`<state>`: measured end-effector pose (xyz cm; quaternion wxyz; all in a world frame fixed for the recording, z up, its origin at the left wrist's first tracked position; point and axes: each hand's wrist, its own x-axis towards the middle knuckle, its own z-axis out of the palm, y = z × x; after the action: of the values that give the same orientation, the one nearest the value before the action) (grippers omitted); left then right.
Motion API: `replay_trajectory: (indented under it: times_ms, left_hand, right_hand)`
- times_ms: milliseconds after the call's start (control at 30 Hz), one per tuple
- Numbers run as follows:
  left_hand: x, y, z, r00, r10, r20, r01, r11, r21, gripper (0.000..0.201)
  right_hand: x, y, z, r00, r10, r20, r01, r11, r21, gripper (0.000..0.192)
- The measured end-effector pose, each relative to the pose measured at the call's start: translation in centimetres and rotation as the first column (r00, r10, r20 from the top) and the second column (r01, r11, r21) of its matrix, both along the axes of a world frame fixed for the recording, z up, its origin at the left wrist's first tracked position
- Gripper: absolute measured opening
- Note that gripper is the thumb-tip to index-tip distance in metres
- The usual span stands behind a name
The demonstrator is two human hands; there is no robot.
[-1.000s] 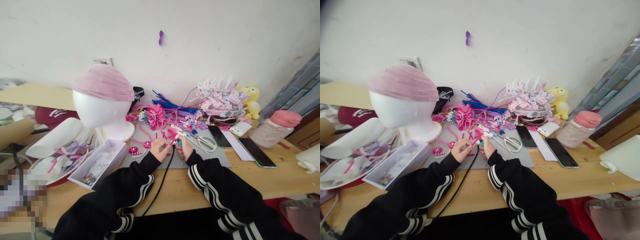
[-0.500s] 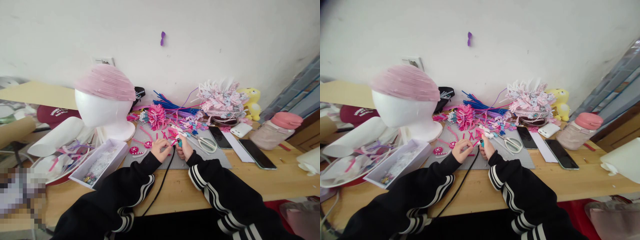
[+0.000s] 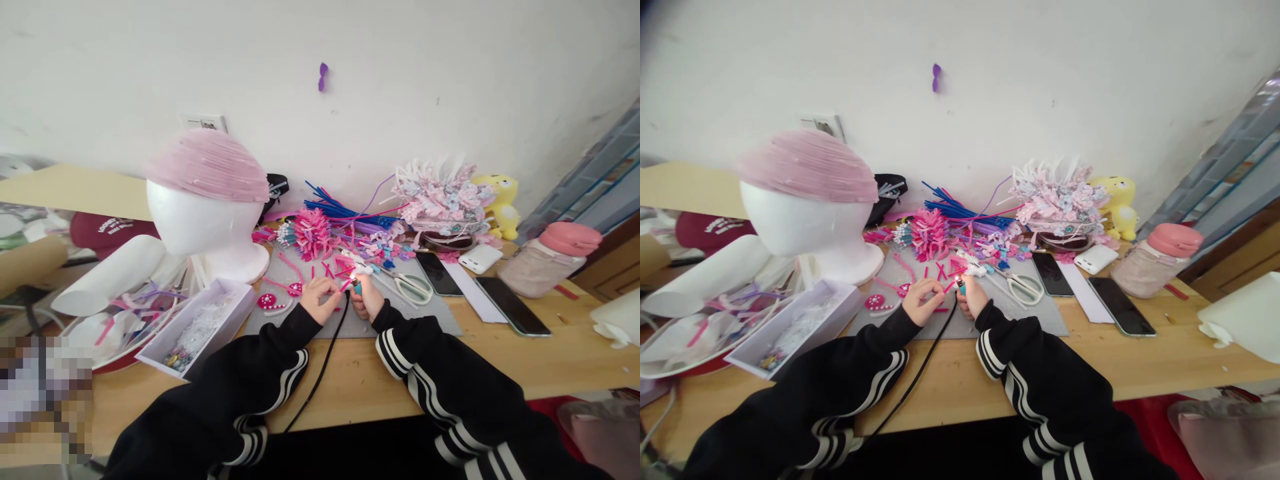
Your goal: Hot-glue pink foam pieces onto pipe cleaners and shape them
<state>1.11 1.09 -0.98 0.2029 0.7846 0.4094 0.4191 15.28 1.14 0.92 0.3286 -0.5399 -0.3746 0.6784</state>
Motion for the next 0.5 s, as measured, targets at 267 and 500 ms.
replay_trajectory:
  times_ms: [267,500]
  left_hand:
    - [0.04,0.03,0.01,1.000,-0.005,-0.002,0.005,1.000,-0.012,0.018]
    - [0.06,-0.09,0.10,1.000,0.014,-0.012,-0.014,1.000,-0.028,0.016]
  right_hand:
    - [0.03,-0.11,-0.04,1.000,0.009,-0.025,-0.008,1.000,0.018,0.043]
    - [-0.07,-0.27,0.08,0.999,0.008,-0.035,-0.007,1.000,0.016,0.043]
